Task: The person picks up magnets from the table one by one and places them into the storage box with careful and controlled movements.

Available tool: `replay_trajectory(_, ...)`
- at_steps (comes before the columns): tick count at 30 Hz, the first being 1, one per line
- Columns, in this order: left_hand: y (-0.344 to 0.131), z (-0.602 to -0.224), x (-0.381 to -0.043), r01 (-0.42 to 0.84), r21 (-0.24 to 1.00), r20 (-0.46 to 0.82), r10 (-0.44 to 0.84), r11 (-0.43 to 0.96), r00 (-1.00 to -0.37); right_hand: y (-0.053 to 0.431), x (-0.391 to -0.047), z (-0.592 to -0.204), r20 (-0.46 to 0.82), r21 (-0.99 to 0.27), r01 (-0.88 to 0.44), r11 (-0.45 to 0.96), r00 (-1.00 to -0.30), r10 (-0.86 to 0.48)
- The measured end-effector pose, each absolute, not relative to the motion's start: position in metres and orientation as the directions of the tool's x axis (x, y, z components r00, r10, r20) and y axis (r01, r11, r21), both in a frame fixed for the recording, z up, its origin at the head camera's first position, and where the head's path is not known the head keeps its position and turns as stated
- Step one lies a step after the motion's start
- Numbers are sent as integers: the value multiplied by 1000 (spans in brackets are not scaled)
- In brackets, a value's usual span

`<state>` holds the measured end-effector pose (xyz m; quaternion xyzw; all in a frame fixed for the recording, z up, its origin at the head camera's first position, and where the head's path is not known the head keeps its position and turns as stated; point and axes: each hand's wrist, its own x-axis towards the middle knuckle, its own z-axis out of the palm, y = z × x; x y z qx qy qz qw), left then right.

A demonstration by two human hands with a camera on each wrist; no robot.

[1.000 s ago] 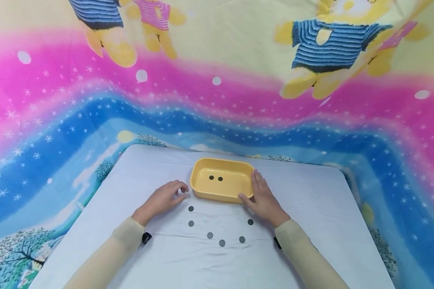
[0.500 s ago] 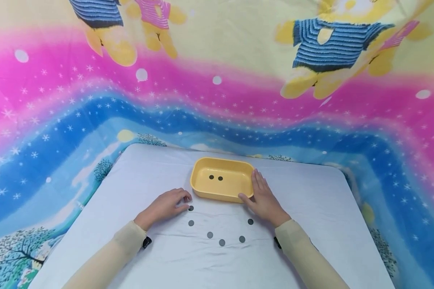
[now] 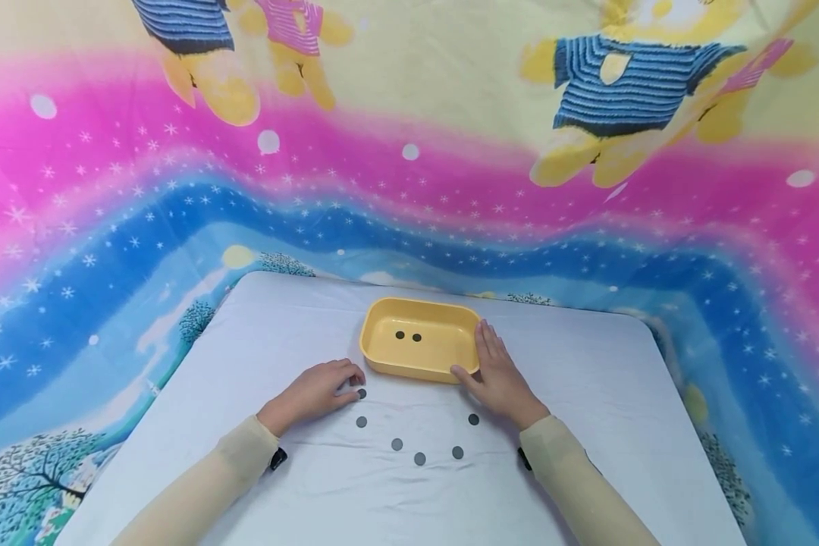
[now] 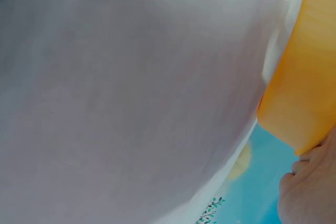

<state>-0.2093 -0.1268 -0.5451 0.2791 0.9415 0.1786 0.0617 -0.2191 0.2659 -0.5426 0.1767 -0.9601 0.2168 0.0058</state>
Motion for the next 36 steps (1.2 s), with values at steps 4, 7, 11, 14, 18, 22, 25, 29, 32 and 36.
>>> replay_trajectory(4, -125, -546, -210, 514, 359, -25, 559, 779, -829, 266, -219, -543, 78, -409, -335, 849, -940, -333)
replay_trajectory(7, -124, -546, -210, 522, 344, -30, 565, 780, -824, 267, -218, -542, 75, -408, -336, 849, -939, -335)
replay_trajectory(11, -122, -546, -210, 536, 325, -35, 576, 779, -817, 267, -218, -542, 71, -405, -335, 851, -939, -336)
replay_trajectory(14, -120, -545, -209, 542, 315, -34, 579, 779, -814, 267, -218, -542, 69, -406, -334, 851, -939, -336)
replay_trajectory(18, -119, -544, -208, 546, 301, -32, 581, 782, -813, 267, -217, -541, 66, -414, -332, 848, -940, -335)
replay_trajectory(22, -119, -545, -209, 553, 291, -26, 584, 781, -811, 267, -217, -540, 63, -413, -329, 849, -941, -334)
replay_trajectory(25, -119, -546, -209, 552, 291, -22, 582, 782, -813, 267, -218, -541, 63, -417, -327, 848, -941, -332)
replay_trajectory(29, -119, -544, -208, 537, 307, -27, 571, 786, -820, 267, -219, -541, 66, -423, -327, 845, -941, -331)
replay_trajectory(32, -119, -544, -208, 525, 319, -36, 564, 789, -825, 267, -218, -542, 71, -419, -331, 845, -940, -333)
replay_trajectory(36, -119, -544, -208, 524, 329, -38, 566, 785, -824, 267, -219, -542, 68, -419, -330, 846, -940, -333)
